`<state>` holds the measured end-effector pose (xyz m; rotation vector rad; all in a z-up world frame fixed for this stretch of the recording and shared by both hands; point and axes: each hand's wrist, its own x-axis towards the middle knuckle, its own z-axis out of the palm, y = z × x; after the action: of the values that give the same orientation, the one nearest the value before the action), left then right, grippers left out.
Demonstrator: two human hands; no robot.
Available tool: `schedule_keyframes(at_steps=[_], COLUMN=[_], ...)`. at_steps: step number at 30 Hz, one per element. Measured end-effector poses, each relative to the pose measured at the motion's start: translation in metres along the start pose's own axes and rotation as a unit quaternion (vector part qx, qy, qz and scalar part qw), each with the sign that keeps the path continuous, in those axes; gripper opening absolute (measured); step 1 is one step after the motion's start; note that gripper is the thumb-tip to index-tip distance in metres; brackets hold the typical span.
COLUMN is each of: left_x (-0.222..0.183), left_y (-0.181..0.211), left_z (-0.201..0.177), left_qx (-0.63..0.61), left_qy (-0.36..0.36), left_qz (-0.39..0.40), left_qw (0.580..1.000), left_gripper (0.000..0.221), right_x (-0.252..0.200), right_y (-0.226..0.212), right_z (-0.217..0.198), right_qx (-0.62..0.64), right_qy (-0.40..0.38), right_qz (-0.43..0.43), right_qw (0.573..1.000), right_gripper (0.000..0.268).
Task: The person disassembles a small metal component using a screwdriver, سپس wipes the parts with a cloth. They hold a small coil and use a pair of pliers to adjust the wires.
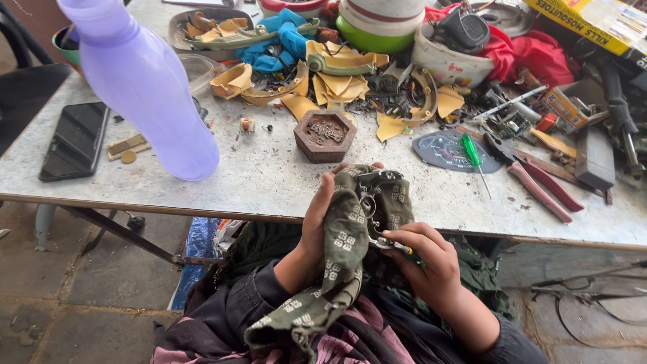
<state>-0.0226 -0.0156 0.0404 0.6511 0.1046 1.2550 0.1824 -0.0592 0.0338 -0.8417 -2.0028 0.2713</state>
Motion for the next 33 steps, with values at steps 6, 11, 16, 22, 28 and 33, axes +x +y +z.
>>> schedule_keyframes(at_steps=[6,11,16,22,28,33], left_x=[0.007,0.003,-0.002,-0.005,0.005,0.007], left_y=[-0.006,0.000,0.009,-0.006,-0.011,-0.013], left_z=[-0.005,-0.008,-0.006,0.000,-0.008,-0.009], left_qx=[0.036,0.090,0.222,0.233,0.085,0.054], left_qy=[-0.002,-0.012,-0.013,-0.009,0.045,0.072], left_qz=[-0.101,-0.056,0.103,0.096,0.057,0.024], left_qw=[0.994,0.994,0.969,0.968,0.994,0.996], left_gripper=[0.070,0.072,0.070,0.065,0.065,0.060], right_x=[-0.001,0.005,0.006,-0.002,-0.006,-0.006], right_y=[0.002,-0.015,-0.038,-0.042,-0.023,-0.016], right_z=[-0.004,-0.015,-0.022,0.003,0.018,0.018], right_qx=[-0.031,-0.025,0.034,-0.052,-0.121,-0.183], right_qy=[-0.043,-0.114,-0.092,-0.137,-0.179,-0.141], right_qz=[-0.021,0.021,0.036,-0.035,-0.082,-0.095], right_qw=[0.998,0.993,0.994,0.989,0.973,0.968], right_gripper=[0.045,0.049,0.061,0.062,0.054,0.058])
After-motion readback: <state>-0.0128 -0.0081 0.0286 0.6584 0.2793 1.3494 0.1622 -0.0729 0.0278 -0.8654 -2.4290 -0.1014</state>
